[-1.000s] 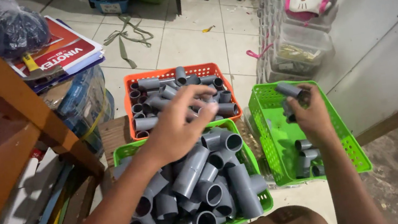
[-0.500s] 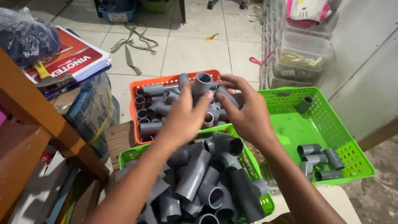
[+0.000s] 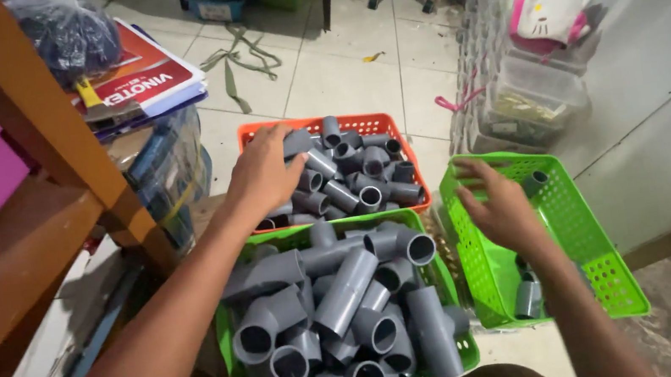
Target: Sorting PVC pipe fittings from a mixed basket into separate containers
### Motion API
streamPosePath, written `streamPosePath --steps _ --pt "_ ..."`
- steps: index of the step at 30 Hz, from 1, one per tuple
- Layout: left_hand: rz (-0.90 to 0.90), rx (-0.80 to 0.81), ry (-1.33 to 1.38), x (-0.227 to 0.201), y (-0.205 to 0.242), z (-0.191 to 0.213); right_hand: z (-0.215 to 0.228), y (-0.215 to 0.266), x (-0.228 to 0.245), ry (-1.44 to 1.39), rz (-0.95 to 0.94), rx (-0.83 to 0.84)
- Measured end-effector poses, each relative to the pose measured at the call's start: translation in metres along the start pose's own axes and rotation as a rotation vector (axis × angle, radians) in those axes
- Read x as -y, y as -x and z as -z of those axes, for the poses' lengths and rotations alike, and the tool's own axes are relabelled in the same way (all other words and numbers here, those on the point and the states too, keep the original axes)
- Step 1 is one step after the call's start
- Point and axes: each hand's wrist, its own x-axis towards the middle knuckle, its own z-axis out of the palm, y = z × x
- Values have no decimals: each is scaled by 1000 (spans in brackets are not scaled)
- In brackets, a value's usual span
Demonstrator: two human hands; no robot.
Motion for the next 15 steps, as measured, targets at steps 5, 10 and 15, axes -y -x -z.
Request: streamPosePath --steps 5,10,15 --pt "14 15 160 1 -1 -6 15 34 -109 435 -170 223" --pt "177 106 390 32 -21 -35 -13 50 -143 528 -160 343" --pt "60 67 172 14 4 -26 -14 48 -142 542 -154 246"
